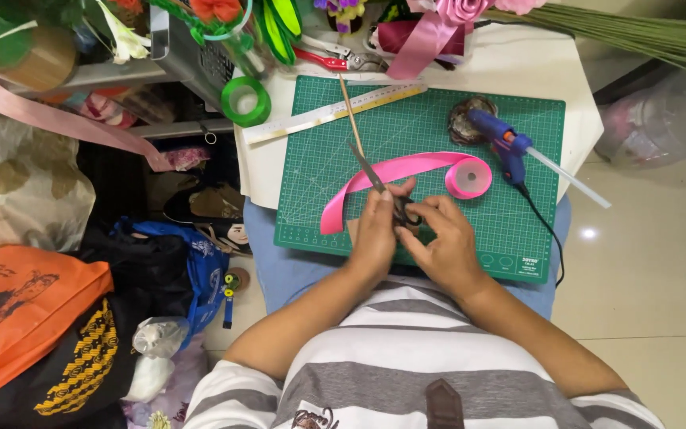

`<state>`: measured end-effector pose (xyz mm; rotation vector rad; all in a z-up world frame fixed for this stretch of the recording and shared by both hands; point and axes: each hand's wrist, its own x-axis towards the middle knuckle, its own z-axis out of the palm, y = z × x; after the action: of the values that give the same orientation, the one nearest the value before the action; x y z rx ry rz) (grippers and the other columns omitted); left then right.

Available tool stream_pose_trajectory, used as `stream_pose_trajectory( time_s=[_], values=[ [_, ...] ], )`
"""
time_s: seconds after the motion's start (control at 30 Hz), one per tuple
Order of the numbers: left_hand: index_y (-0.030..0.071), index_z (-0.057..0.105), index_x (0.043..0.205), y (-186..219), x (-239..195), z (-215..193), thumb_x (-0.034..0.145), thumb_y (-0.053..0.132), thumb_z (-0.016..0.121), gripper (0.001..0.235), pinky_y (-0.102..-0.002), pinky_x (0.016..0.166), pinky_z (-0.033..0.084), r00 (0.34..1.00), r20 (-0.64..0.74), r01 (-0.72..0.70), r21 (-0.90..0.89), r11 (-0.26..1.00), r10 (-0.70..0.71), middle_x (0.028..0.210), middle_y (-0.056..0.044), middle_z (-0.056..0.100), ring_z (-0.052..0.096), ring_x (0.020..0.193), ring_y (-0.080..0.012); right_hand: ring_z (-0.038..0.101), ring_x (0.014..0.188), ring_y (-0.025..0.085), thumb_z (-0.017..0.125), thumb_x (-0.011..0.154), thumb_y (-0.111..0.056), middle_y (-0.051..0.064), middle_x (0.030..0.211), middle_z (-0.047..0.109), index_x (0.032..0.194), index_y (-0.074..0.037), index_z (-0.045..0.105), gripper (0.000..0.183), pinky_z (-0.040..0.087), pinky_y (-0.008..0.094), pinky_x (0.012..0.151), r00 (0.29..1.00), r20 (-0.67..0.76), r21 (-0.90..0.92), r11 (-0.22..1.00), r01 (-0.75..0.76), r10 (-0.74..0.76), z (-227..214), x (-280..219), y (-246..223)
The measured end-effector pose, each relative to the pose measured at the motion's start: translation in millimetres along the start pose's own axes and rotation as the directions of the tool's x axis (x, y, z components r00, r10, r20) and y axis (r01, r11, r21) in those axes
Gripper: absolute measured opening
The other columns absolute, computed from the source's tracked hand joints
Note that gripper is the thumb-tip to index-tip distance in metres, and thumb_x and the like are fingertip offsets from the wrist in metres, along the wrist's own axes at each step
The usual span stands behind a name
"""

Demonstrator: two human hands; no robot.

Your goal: The person cuts a small piece of cardboard and a pink ribbon, then wraps the ribbon around the cardboard piece, folding and adjusting it to form a decorative bow-like shape.

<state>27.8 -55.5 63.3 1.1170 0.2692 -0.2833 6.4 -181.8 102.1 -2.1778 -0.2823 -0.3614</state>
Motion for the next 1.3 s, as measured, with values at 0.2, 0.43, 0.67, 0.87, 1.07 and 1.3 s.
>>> stream_pose_trajectory(
  time_s=[0.2,0.43,0.67,0.87,1.07,1.3],
  values=[
    [0.009,0.056,0.122,-50,17,-23,0.114,0.040,0.021,0.048,-0.039,0.092,0.058,0.981,0.189,-0.050,0.048,0.998,0.040,0.156,-0.017,0.046,0.069,0.113,-0.0267,0.059,0.038,0.017,0.077,0.081,-0.002,0.019,0.074,0.074,0.103,0.002,0.075,0.022,0.046,0.032,0.039,0.843,0.262,0.340,0.773,-0.536,0.469,22,-27,50],
    [0.013,0.055,0.135,15,14,-60,0.089,0.018,0.070,0.048,-0.046,0.103,0.046,0.918,0.327,-0.374,0.902,0.217,0.227,0.123,-0.010,0.061,0.059,0.118,-0.0325,0.056,0.035,0.013,0.078,0.082,-0.005,0.016,0.096,0.076,0.109,0.007,0.067,0.031,0.044,0.023,0.026,0.648,0.493,0.501,0.420,-0.757,0.580,-11,-49,53],
    [0.016,0.059,0.108,-3,26,-66,0.068,0.039,0.089,0.055,-0.045,0.079,0.050,0.962,0.272,-0.270,0.960,-0.071,0.021,0.095,-0.005,0.059,0.061,0.096,-0.0306,0.054,0.032,0.009,0.083,0.073,0.002,0.011,0.083,0.074,0.103,0.005,0.070,0.033,0.037,0.018,0.024,0.613,0.470,0.526,0.356,-0.772,0.635,-19,-94,100],
    [0.002,0.066,0.108,68,23,-40,0.076,0.019,0.085,0.040,-0.039,0.069,0.060,0.985,0.098,0.062,0.553,0.831,-0.139,0.086,-0.020,0.074,0.074,0.076,-0.0316,0.056,0.030,0.014,0.083,0.074,0.002,0.019,0.078,0.077,0.100,0.011,0.071,0.030,0.039,0.020,0.024,0.580,0.489,0.505,0.330,-0.797,0.652,-41,-89,71],
    [-0.008,0.067,0.106,141,21,-17,0.085,0.010,0.075,0.029,-0.037,0.061,0.066,0.960,0.258,-0.014,0.429,0.903,-0.108,0.082,-0.025,0.074,0.076,0.068,-0.0301,0.060,0.033,0.015,0.085,0.071,-0.016,0.022,0.073,0.075,0.097,0.010,0.071,0.040,0.039,0.021,0.024,0.673,0.515,0.614,0.320,-0.722,0.531,-46,-86,64],
    [-0.005,0.072,0.089,156,36,0,0.087,0.007,0.067,0.013,-0.031,0.055,0.063,0.864,0.471,-0.173,0.612,0.772,-0.179,0.070,-0.017,0.074,0.076,0.062,-0.0232,0.068,0.051,0.013,0.090,0.063,-0.038,0.020,0.076,0.074,0.098,0.010,0.072,0.062,0.052,0.022,0.038,0.763,0.540,0.632,0.428,-0.646,0.354,-49,-62,45]
  ],
)
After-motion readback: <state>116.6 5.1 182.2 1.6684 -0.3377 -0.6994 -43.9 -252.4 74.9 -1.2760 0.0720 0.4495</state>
